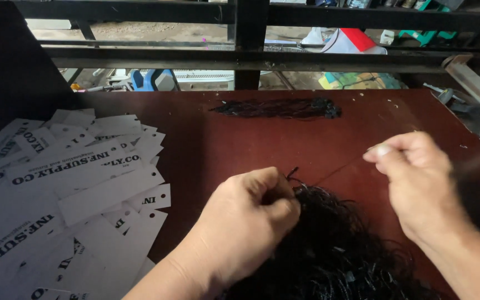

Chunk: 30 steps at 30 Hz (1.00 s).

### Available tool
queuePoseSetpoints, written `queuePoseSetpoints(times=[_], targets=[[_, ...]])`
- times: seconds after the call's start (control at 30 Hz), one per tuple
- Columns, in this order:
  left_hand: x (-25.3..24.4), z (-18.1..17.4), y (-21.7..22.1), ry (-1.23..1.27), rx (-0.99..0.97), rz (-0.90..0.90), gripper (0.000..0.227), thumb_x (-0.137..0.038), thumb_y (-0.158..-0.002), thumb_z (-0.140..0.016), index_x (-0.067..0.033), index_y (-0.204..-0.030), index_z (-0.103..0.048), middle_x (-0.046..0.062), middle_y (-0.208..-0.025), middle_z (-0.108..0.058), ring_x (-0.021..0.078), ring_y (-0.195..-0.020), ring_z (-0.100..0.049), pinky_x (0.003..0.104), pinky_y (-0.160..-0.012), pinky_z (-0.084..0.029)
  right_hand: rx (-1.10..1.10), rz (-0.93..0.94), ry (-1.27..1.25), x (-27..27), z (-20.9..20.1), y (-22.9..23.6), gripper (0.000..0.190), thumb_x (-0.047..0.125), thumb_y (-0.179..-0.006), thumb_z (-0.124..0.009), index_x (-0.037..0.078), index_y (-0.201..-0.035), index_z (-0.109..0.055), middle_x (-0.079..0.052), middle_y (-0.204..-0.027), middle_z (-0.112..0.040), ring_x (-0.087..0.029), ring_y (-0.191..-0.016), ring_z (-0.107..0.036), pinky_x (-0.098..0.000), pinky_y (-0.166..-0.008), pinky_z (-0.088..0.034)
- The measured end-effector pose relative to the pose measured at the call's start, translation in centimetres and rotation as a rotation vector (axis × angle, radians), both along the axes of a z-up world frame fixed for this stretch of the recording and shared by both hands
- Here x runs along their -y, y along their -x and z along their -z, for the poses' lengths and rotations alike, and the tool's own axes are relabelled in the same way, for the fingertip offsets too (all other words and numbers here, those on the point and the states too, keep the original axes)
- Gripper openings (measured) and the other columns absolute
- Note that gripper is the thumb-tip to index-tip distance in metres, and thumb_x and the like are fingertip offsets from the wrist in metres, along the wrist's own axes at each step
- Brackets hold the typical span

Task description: Untangling and sorting individual black strings from a large pile on a workbench in a factory setting.

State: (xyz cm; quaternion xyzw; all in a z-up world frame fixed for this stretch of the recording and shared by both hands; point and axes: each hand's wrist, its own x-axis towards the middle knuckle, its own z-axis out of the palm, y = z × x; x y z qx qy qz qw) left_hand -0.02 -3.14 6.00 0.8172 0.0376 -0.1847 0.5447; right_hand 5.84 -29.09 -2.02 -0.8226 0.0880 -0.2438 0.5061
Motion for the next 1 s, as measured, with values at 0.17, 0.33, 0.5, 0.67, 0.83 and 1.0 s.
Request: queuePoseSetpoints(times=[0.17, 0.33, 0.5, 0.67, 0.83, 1.0], targets=[[0.1, 0.1, 0.3, -0.295, 0.464, 0.167, 0.004, -0.027, -0.068, -0.066, -0.0239, -0.065, -0.066, -0.009, -0.085, -0.063, 0.0159, -0.09, -0.06, 0.032, -0.078, -0.053, 0.061, -0.03, -0.243, 1.2, 0.7, -0.4, 0.004, 0.009, -0.108, -0.057, 0.008, -0.105, -0.054, -0.009, -0.1, -0.067, -0.015, -0.094, -0.067, -0.0256, -0.086, -0.056], [0.6, -0.2, 0.8, -0.434, 0.655, 0.226, 0.006, -0.031, -0.061, -0.063, -0.0248, -0.062, -0.065, -0.009, -0.083, -0.065, 0.0278, -0.086, -0.059, 0.046, -0.07, -0.049, 0.054, -0.032, -0.236, 0.9, 0.1, 0.1, 0.002, 0.008, -0.107, -0.056, 0.006, -0.105, -0.056, -0.01, -0.1, -0.068, -0.016, -0.095, -0.067, -0.0262, -0.085, -0.054], [1.2, -0.4, 2.1, -0.604, 0.652, 0.24, 0.016, -0.033, -0.065, -0.06, -0.0225, -0.072, -0.07, 0.001, -0.078, -0.065, 0.0361, -0.079, -0.06, 0.053, -0.063, -0.05, 0.123, -0.057, -0.291, 1.3, 0.9, 0.0, 0.004, 0.005, -0.106, -0.059, 0.007, -0.104, -0.055, -0.01, -0.098, -0.067, -0.015, -0.093, -0.068, -0.0231, -0.083, -0.054], [0.8, -4.0, 2.6, -0.541, 0.275, 0.643, 0.014, -0.025, -0.074, -0.056, -0.0149, -0.066, -0.052, -0.004, -0.071, -0.055, 0.0187, -0.066, -0.052, 0.036, -0.06, -0.043, 0.107, -0.074, -0.39, 1.6, 0.3, 0.0, 0.007, 0.004, -0.106, -0.056, 0.01, -0.103, -0.053, -0.01, -0.097, -0.065, -0.016, -0.094, -0.068, -0.0248, -0.085, -0.054], [1.7, -5.2, 1.9, -0.627, 0.057, 0.456, 0.025, -0.03, -0.076, -0.051, -0.0264, -0.088, -0.072, 0.004, -0.094, -0.074, 0.0341, -0.094, -0.066, 0.042, -0.084, -0.055, 0.083, -0.044, -0.482, 1.7, 0.0, -0.2, 0.011, 0.005, -0.106, -0.058, 0.012, -0.1, -0.052, -0.009, -0.092, -0.064, -0.015, -0.091, -0.068, -0.023, -0.081, -0.055], [0.6, -0.4, 0.6, -0.733, 0.645, 0.026, 0.026, -0.037, -0.081, -0.059, -0.0139, -0.093, -0.061, 0.01, -0.098, -0.063, 0.0427, -0.095, -0.059, 0.062, -0.073, -0.049, -0.047, 0.028, -0.025, -1.2, -3.0, 2.4, 0.007, 0.006, -0.099, -0.062, 0.005, -0.106, -0.064, -0.012, -0.099, -0.076, -0.017, -0.086, -0.07, -0.0259, -0.081, -0.056]])
